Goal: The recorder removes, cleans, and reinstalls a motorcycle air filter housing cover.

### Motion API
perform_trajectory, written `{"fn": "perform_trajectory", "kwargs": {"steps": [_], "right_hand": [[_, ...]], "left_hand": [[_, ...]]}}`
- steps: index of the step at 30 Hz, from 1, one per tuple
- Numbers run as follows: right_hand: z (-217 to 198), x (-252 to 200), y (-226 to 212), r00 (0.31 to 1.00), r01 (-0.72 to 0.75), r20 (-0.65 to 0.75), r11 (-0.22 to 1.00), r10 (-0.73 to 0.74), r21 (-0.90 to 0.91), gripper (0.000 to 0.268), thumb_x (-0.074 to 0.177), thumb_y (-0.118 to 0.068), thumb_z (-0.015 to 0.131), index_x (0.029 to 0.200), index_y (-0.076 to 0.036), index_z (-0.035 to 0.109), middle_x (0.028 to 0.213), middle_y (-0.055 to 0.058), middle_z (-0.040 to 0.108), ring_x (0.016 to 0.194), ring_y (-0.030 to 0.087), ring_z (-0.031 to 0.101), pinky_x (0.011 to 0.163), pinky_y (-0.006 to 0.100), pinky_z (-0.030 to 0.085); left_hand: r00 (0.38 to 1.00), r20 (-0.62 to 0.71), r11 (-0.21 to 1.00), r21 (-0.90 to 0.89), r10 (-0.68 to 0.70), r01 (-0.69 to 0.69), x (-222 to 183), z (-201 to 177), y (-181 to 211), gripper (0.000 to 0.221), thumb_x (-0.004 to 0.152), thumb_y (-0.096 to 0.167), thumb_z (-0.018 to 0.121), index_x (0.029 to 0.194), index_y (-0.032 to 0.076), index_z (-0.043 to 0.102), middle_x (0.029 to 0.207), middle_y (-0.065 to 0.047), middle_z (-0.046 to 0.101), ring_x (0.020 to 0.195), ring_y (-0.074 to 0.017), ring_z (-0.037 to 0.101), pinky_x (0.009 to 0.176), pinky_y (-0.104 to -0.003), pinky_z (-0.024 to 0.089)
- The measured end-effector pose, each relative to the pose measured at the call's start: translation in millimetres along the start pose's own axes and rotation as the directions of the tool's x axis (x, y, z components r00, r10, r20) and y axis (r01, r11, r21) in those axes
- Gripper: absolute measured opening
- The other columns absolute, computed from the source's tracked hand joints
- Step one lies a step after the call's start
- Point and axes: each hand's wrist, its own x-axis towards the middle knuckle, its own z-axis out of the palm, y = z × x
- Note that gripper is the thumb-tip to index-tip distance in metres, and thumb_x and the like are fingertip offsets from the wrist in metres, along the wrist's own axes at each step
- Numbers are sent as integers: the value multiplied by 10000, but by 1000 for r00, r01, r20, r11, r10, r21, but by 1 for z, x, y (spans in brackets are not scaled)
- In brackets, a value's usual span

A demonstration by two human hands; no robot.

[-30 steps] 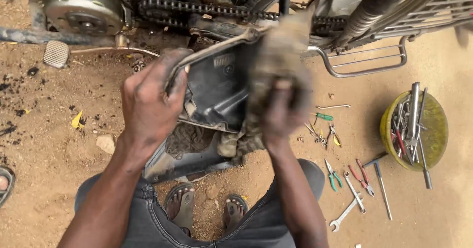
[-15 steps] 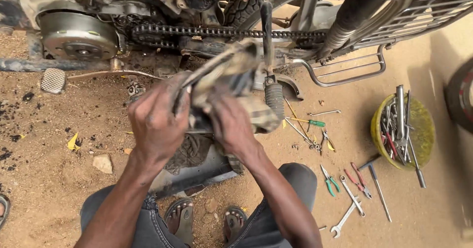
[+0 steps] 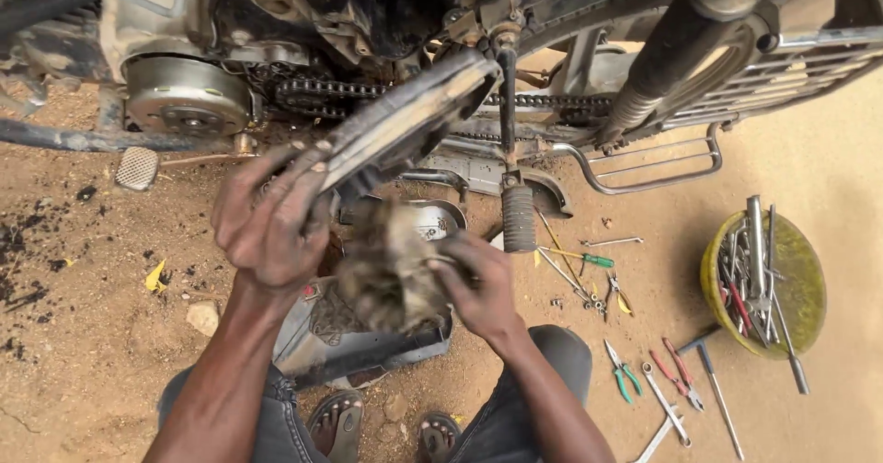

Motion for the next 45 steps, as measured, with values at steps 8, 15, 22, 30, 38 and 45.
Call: {"fn": "perform_trajectory", "kwargs": {"steps": [8, 15, 22, 30, 38, 45], "right_hand": [[-8, 84, -63, 905, 170, -335, 945, -262, -279, 168, 783, -101, 733, 927, -15, 718, 1091, 219, 728, 993, 332, 676, 864, 392, 564], [3, 40, -50, 944, -93, -287, 967, 161, 238, 223, 911, -73, 735, 1131, -90, 767, 1067, 51, 773, 941, 176, 712, 820, 334, 600], [28, 63, -64, 943, 331, 39, 930, -329, -157, 542, 857, -144, 786, 1366, -245, 627, 1496, -3, 581, 1408, 254, 451, 1147, 473, 323], [19, 41, -40, 873, 413, 243, 906, -422, 89, 394, 813, -180, 815, 1195, -181, 715, 1329, -53, 675, 1300, 244, 542, 1049, 463, 444], [-11, -28, -13, 674, 135, -370, 386, 640, 913, 135, 1103, -88, 645, 1183, 10, 694, 1172, 131, 700, 1059, 209, 672, 959, 358, 575], [13, 28, -50, 923, 151, -298, 943, -242, -298, 212, 964, -118, 655, 1156, -33, 683, 1235, 157, 702, 1169, 321, 642, 1046, 421, 507]], "left_hand": [[959, -121, 941, -256, -257, 220, 20, 5, 24, 157, 1040, 7, 679, 1190, 7, 633, 1129, -188, 731, 1144, -331, 691, 970, -450, 628], [770, -54, 624, -623, -636, 472, 25, 2, 30, 242, 1027, -98, 536, 1251, -12, 570, 1231, -218, 684, 1268, -306, 698, 1087, -375, 620], [552, 562, -288, -813, -616, 507, 45, -17, 12, 490, 920, 154, 718, 1308, 26, 447, 1075, -145, 642, 925, -226, 710, 800, -334, 664], [316, 642, -54, -487, -699, 872, 20, 6, 0, 755, 896, 39, 633, 1508, 2, 193, 1327, -183, 555, 1205, -277, 599, 1151, -479, 443], [577, 456, 280, -565, -677, 776, 17, 4, 9, 469, 936, -117, 505, 1379, -34, 373, 1326, -191, 529, 1305, -284, 532, 1265, -476, 323], [604, 478, 352, -517, -638, 780, 20, 13, 29, 393, 899, -98, 529, 1246, -4, 370, 1111, -135, 507, 1055, -220, 574, 948, -419, 526]]}}
